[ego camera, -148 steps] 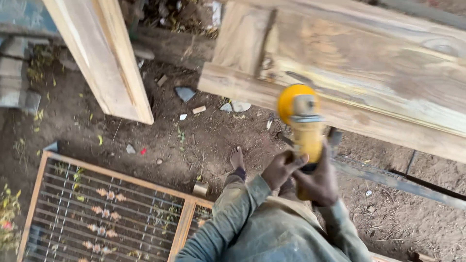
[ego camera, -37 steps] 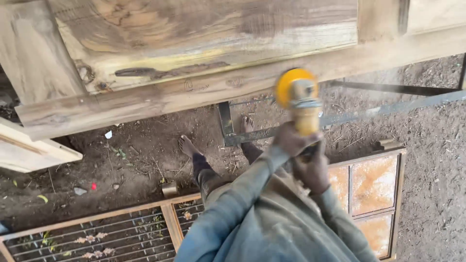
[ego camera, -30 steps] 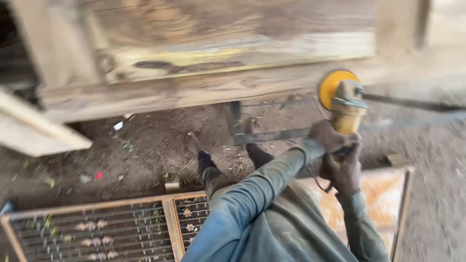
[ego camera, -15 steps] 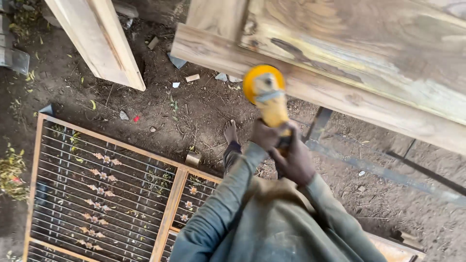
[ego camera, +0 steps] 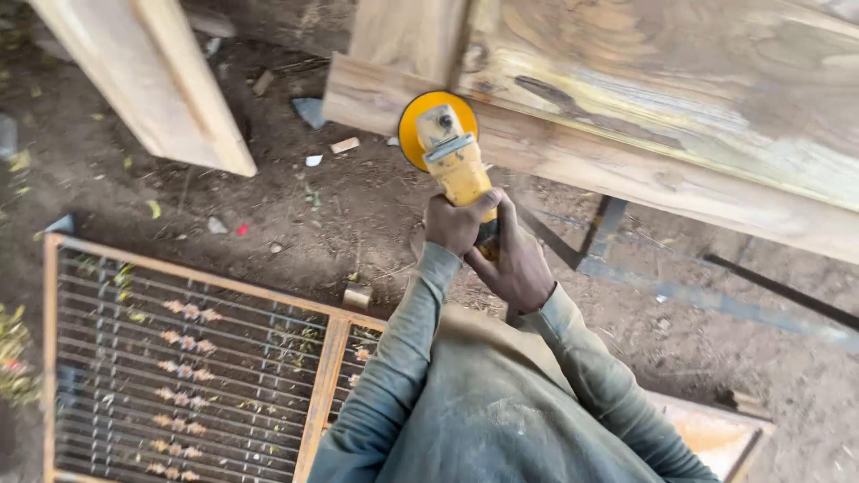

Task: Sanding the surface of a wooden door using an angle grinder with a sanding disk.

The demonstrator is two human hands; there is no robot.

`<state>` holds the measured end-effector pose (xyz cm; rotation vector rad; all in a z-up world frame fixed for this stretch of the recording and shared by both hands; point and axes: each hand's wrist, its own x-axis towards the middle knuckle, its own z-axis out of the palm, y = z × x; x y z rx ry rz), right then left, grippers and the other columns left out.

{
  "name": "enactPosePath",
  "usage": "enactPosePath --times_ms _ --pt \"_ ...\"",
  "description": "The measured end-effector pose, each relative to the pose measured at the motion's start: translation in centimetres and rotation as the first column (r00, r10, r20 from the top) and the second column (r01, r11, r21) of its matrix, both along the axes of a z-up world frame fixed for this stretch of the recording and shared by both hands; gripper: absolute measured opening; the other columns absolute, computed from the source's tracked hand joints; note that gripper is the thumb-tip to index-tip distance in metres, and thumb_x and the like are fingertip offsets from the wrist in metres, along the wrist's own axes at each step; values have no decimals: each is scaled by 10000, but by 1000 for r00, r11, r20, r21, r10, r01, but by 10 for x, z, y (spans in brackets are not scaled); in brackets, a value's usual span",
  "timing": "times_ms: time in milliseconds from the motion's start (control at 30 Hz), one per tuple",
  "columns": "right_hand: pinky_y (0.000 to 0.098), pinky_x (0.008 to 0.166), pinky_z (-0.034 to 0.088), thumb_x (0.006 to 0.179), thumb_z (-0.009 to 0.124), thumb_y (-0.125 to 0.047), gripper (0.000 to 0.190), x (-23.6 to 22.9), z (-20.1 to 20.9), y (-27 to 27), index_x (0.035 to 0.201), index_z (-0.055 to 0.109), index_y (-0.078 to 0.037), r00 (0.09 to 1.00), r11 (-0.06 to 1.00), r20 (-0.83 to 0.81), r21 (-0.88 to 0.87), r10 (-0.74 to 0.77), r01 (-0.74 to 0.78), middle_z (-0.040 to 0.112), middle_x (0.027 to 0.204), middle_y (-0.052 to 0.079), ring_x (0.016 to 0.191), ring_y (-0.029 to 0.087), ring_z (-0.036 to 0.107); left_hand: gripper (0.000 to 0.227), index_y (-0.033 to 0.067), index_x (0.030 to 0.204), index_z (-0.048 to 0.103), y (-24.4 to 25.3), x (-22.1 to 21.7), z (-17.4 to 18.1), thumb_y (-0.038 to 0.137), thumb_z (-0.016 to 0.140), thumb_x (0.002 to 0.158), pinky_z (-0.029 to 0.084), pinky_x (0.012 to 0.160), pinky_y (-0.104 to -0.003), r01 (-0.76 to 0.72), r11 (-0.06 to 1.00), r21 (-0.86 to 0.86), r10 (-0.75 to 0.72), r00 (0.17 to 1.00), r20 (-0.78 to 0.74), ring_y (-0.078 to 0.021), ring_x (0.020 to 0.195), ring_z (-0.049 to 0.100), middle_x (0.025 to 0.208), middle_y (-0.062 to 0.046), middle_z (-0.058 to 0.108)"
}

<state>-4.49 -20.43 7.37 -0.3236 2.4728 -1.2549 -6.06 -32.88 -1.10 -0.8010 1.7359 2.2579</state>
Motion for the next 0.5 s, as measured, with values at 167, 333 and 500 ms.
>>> enactPosePath --times_ms 167,333,500 --pt "495 770 585 870 753 -331 917 6 6 31 1547 207 -39 988 998 145 27 -54 51 702 1044 281 924 440 728 284 -10 950 784 37 1 8 216 849 791 635 690 -293 16 1000 2 -17 995 97 -158 772 779 916 -65 797" --pt "514 759 575 866 778 -342 897 16 1 76 1525 248 -42 992 991 105 118 -71 59 703 1037 287 918 456 721 288 11 969 771 81 10 10 224 843 790 636 689 -287 44 999 1 -44 997 58 -149 773 781 909 -62 792" --pt "522 752 578 858 757 -385 892 24 11 131 1517 252 -58 977 984 182 159 -111 82 731 1035 260 921 455 724 280 -20 948 777 142 19 13 218 836 812 628 671 -299 65 994 91 -76 990 121 -167 756 773 906 -91 792"
